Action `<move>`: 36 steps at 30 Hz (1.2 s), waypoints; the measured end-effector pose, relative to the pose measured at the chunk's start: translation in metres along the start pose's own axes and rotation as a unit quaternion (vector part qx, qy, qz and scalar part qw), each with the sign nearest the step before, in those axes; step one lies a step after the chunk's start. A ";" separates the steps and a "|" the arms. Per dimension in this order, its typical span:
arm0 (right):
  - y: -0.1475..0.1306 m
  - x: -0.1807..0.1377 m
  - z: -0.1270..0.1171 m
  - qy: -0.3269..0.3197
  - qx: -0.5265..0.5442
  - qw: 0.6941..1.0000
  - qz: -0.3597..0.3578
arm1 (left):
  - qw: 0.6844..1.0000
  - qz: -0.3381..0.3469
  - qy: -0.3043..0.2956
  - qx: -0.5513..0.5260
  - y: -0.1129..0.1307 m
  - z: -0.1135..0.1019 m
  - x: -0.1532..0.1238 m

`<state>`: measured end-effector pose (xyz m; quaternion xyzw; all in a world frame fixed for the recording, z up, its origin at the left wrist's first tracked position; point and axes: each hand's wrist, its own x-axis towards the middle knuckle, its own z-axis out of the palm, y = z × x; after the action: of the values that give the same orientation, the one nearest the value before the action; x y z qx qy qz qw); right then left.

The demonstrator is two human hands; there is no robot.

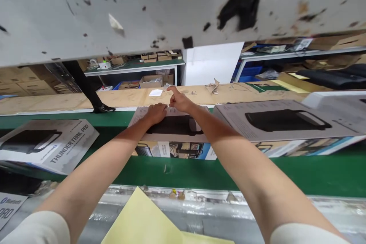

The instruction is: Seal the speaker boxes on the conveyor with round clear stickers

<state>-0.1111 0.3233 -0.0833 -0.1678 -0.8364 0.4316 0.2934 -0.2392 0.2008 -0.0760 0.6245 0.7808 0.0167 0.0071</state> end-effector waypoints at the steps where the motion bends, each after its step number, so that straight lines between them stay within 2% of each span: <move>1: 0.000 0.003 0.001 -0.001 -0.014 1.000 0.005 | 1.000 0.000 0.001 0.003 -0.001 0.000 0.000; 11: 0.007 0.017 0.019 -0.001 -0.103 0.994 0.027 | 1.000 -0.001 0.014 0.008 -0.005 -0.001 -0.009; 18: 0.016 0.011 0.024 0.073 -0.130 0.988 0.036 | 1.000 -0.003 0.023 0.001 -0.013 0.001 -0.008; 21: 0.013 0.001 0.027 0.105 -0.128 0.986 0.009 | 1.000 -0.009 0.027 -0.007 -0.016 0.002 -0.008; 25: 0.004 -0.013 0.037 0.056 -0.117 0.990 -0.050 | 0.999 -0.020 0.032 -0.019 -0.020 0.003 -0.006; 29: -0.005 -0.008 0.046 0.011 -0.149 0.989 0.016 | 0.999 -0.026 0.024 -0.016 -0.025 -0.001 -0.007; 33: -0.010 0.004 0.041 0.043 -0.139 0.986 0.078 | 1.000 -0.012 0.002 0.011 -0.025 -0.012 -0.010; 36: -0.013 -0.007 0.025 0.084 -0.132 0.983 0.093 | 0.999 -0.009 -0.021 0.034 -0.021 -0.017 -0.011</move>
<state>-0.1215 0.2965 -0.0860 -0.3179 -0.8392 0.3267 0.2966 -0.2581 0.1851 -0.0594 0.6178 0.7860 -0.0236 0.0024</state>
